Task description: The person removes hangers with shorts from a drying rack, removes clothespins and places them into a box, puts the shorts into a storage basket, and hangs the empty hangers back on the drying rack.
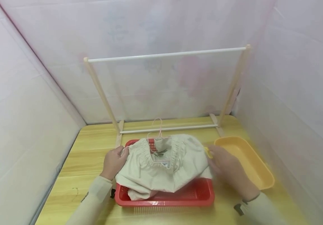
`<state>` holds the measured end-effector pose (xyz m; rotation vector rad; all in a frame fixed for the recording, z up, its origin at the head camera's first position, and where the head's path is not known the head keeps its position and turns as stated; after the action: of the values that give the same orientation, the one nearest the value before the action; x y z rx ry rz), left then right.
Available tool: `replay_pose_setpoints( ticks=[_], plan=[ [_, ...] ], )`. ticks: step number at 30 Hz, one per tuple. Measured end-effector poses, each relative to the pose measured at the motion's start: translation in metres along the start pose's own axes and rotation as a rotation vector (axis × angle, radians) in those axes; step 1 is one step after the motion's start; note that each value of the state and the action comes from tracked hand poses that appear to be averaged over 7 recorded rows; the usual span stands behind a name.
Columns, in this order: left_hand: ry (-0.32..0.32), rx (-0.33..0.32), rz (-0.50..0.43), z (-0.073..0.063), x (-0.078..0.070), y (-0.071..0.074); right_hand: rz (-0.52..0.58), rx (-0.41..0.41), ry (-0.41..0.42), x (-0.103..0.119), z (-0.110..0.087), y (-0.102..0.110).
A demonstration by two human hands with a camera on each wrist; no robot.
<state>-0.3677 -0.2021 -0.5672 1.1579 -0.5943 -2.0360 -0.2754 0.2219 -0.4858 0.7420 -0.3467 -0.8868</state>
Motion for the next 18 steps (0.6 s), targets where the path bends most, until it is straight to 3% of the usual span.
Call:
replay_pose_setpoints(
  ticks=[10, 13, 18],
  plan=[
    [0.005, -0.010, -0.024, 0.000, -0.002, 0.004, -0.047, 0.012, -0.020, -0.033, -0.023, 0.032],
    [0.012, -0.001, -0.026, -0.001, -0.002, 0.004, -0.045, 0.089, -0.081, -0.046, -0.025, 0.036],
    [0.016, 0.001, -0.030, -0.001, -0.002, 0.003, -0.049, 0.287, -0.232, -0.073, -0.036, 0.028]
  ],
)
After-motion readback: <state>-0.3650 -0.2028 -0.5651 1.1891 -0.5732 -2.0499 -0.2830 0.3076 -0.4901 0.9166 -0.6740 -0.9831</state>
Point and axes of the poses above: each hand's wrist, its own z-axis towards the middle knuckle, its own y-axis out of the back of the hand, x = y × z, the point moved 8 cm from there along z, towards the middle knuckle, and after that the axes turned 2 degrees about x, right-handed, at the moved point
